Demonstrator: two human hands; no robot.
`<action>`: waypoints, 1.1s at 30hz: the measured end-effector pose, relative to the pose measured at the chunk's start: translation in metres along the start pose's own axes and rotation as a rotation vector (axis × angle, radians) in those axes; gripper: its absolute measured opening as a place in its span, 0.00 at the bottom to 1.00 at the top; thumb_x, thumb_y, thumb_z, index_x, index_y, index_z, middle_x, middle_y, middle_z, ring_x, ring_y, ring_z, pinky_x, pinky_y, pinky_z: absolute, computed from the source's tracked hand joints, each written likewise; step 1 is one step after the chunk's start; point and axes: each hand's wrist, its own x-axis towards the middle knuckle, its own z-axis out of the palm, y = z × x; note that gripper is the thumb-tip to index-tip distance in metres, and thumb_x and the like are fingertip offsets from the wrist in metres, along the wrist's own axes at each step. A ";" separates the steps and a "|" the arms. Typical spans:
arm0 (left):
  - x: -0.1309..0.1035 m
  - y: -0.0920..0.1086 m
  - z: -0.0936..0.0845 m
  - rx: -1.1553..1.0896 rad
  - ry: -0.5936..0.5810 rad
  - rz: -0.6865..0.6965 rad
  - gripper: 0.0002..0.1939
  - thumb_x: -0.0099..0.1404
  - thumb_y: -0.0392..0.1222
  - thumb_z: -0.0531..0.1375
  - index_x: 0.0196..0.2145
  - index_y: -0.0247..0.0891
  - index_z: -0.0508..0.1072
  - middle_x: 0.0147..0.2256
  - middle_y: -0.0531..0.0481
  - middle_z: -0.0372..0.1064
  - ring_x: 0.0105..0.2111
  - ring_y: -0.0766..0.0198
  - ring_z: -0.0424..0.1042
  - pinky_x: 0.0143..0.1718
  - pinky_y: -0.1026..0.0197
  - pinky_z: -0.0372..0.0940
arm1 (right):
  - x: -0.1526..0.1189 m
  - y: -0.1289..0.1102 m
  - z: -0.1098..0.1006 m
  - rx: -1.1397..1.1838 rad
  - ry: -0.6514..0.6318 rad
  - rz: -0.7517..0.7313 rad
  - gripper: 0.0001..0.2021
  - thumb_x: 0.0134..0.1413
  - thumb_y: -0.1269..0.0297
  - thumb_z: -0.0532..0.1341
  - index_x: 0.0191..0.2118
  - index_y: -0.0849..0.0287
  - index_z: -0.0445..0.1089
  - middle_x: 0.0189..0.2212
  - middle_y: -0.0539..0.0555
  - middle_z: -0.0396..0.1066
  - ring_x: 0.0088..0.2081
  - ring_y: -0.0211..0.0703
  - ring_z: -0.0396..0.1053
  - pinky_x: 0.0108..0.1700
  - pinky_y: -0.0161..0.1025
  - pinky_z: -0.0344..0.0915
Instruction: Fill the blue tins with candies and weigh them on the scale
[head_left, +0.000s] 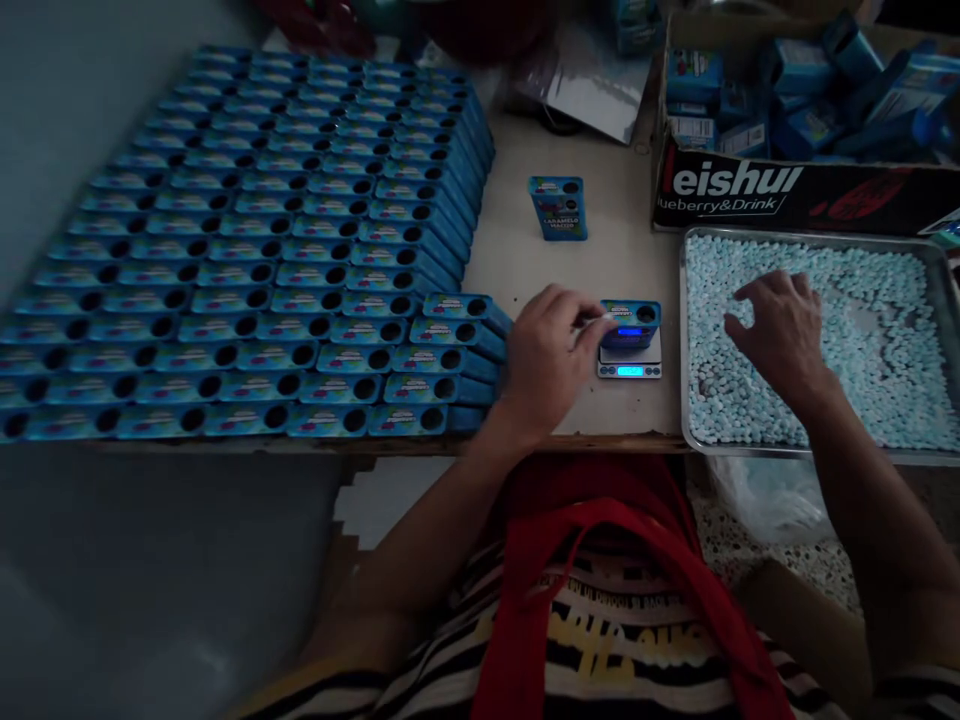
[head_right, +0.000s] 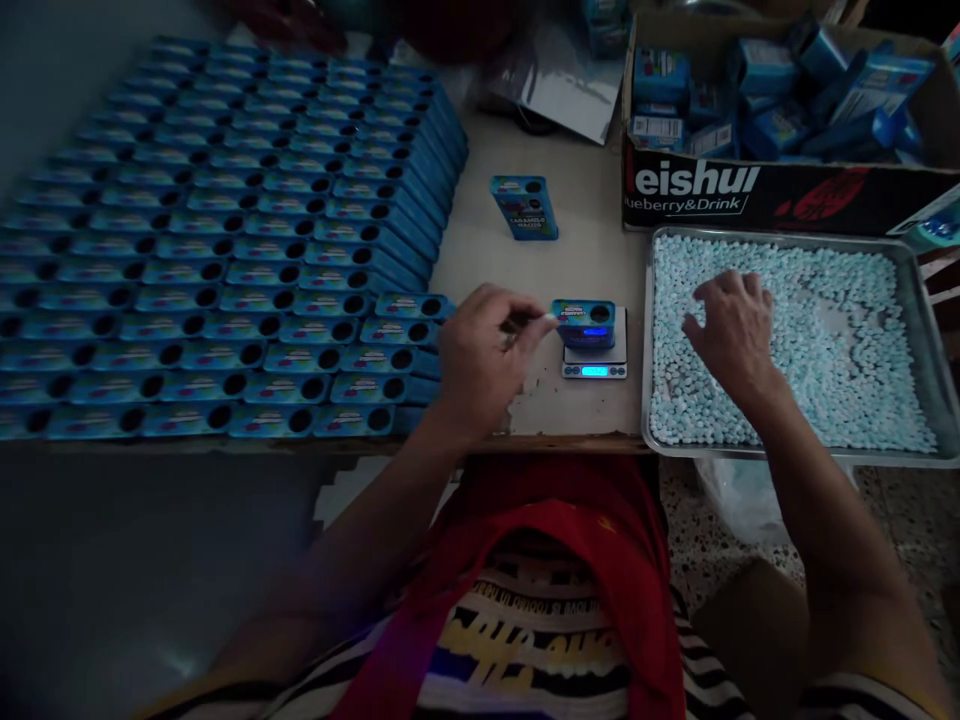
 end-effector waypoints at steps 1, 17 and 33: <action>0.011 0.016 0.004 -0.019 -0.003 0.090 0.05 0.80 0.43 0.63 0.43 0.42 0.76 0.44 0.47 0.78 0.46 0.56 0.77 0.52 0.54 0.73 | -0.005 0.011 -0.003 -0.011 -0.016 0.029 0.16 0.67 0.60 0.64 0.56 0.59 0.80 0.53 0.69 0.77 0.58 0.70 0.69 0.59 0.62 0.65; 0.070 0.062 0.079 0.012 -0.206 0.304 0.20 0.74 0.39 0.69 0.61 0.42 0.75 0.57 0.41 0.77 0.60 0.46 0.75 0.62 0.44 0.70 | -0.073 0.018 0.028 -0.073 -0.373 -0.112 0.15 0.70 0.66 0.59 0.55 0.62 0.77 0.53 0.69 0.78 0.49 0.60 0.75 0.47 0.47 0.65; -0.015 -0.055 0.010 -0.201 -0.253 -0.385 0.20 0.68 0.41 0.70 0.56 0.40 0.80 0.52 0.41 0.83 0.52 0.53 0.82 0.58 0.50 0.76 | 0.027 -0.017 -0.026 1.060 -0.610 0.195 0.08 0.43 0.64 0.71 0.30 0.56 0.73 0.15 0.46 0.68 0.18 0.35 0.62 0.23 0.33 0.58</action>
